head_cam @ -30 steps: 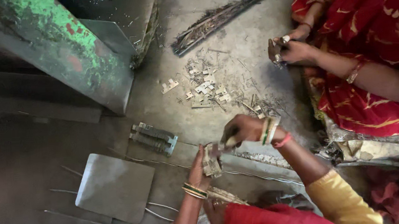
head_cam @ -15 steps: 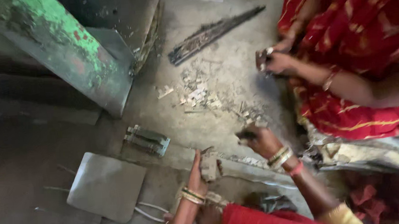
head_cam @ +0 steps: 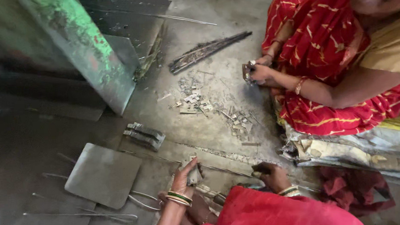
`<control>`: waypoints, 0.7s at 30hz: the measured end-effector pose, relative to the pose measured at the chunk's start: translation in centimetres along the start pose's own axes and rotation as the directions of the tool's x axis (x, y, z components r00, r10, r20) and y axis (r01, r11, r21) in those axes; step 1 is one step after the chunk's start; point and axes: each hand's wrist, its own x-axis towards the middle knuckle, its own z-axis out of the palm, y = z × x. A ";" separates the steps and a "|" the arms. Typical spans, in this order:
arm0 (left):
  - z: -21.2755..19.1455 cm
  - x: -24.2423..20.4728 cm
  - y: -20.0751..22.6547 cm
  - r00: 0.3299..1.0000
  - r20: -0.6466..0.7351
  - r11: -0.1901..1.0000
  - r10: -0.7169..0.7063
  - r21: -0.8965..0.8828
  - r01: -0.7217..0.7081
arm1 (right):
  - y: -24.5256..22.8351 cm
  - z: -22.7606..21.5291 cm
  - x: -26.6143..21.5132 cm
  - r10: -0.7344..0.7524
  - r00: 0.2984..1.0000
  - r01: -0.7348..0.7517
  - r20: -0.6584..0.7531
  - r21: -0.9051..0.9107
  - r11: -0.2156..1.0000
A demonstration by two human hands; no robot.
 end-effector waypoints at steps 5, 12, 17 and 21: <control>0.3 0.3 1.4 0.998 -0.011 0.997 0.065 -0.032 -0.066 | -3.7 -1.9 1.2 -0.025 0.983 0.050 0.180 -0.136 0.989; 4.9 2.6 4.7 0.989 -0.018 0.969 0.147 -0.199 -0.148 | -11.3 -11.5 5.4 -0.124 0.937 0.243 0.326 -0.353 0.904; 6.6 6.3 6.3 0.983 0.054 0.950 0.176 -0.270 -0.155 | -16.2 -16.5 11.0 -0.017 0.907 0.326 0.421 -0.677 0.660; 7.1 10.1 7.3 0.983 0.045 0.951 0.178 -0.264 -0.160 | -19.1 -13.8 18.2 0.039 0.923 0.321 0.382 -0.824 0.467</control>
